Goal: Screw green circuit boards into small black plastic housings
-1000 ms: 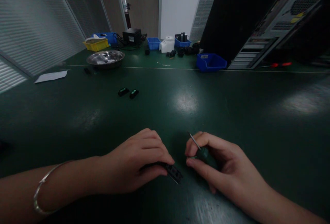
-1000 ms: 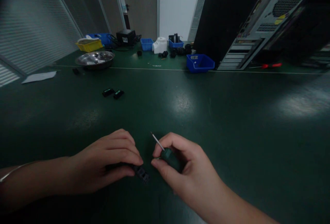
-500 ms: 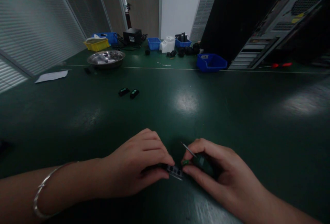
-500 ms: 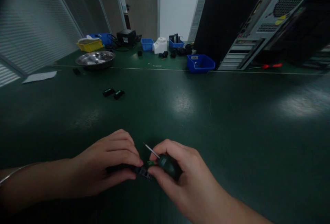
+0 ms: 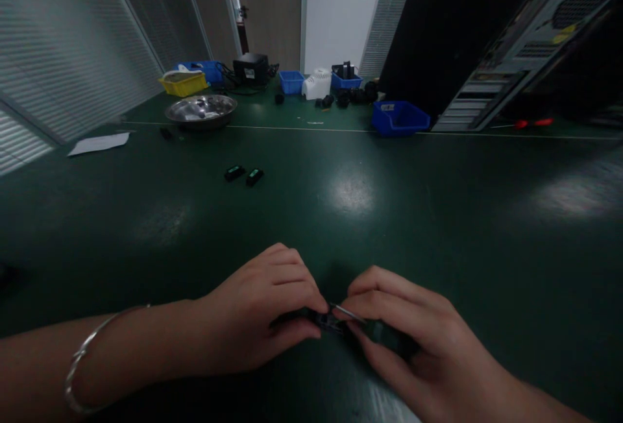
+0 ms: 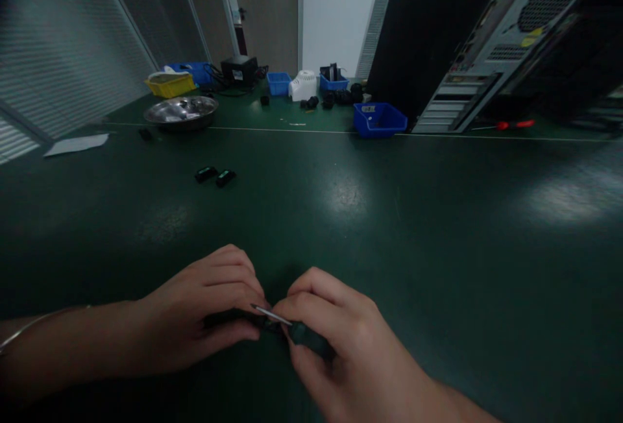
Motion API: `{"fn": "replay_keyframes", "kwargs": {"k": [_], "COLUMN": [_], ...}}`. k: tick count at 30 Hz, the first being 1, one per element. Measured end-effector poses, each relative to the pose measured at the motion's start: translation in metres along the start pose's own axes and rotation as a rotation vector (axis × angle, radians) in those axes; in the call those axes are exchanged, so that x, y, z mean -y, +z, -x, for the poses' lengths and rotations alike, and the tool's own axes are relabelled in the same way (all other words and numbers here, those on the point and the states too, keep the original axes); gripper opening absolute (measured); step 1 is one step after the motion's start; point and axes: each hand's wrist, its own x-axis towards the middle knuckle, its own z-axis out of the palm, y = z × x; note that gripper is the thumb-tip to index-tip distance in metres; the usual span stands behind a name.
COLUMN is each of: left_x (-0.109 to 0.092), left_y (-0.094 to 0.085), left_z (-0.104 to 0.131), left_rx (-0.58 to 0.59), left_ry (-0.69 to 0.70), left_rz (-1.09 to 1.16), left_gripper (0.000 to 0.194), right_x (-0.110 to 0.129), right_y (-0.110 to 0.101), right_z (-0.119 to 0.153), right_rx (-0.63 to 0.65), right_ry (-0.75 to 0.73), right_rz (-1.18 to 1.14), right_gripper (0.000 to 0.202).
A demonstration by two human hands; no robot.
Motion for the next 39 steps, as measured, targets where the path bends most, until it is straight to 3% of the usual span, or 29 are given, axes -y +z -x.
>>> {"fn": "replay_keyframes", "kwargs": {"k": [13, 19, 26, 33, 37, 39], "left_x": [-0.003, -0.003, -0.004, -0.005, -0.008, -0.009], "left_y": [0.0, 0.001, 0.0, -0.001, -0.002, -0.001], "left_z": [-0.001, -0.002, -0.002, 0.0, -0.003, -0.004], "left_rx": [-0.002, -0.005, -0.006, 0.022, 0.033, 0.026], "left_ry": [-0.011, 0.009, 0.013, -0.017, -0.021, -0.041], "left_rz": [0.011, 0.006, 0.01, 0.027, 0.041, 0.043], "left_gripper": [0.007, 0.008, 0.007, 0.011, 0.019, 0.014], "right_x": [-0.002, 0.001, 0.001, 0.013, 0.005, 0.0], "right_y": [0.0, -0.001, -0.003, -0.003, -0.001, 0.0], "right_z": [0.005, 0.006, 0.004, 0.004, 0.007, 0.008], "right_rx": [0.101, 0.144, 0.145, 0.097, 0.087, 0.103], "right_ry": [-0.051, -0.138, -0.216, -0.345, -0.285, -0.171], "right_rz": [0.209, 0.407, 0.461, 0.618, 0.5, 0.406], "right_gripper": [0.032, 0.026, 0.027, 0.055, 0.04, 0.026]}}
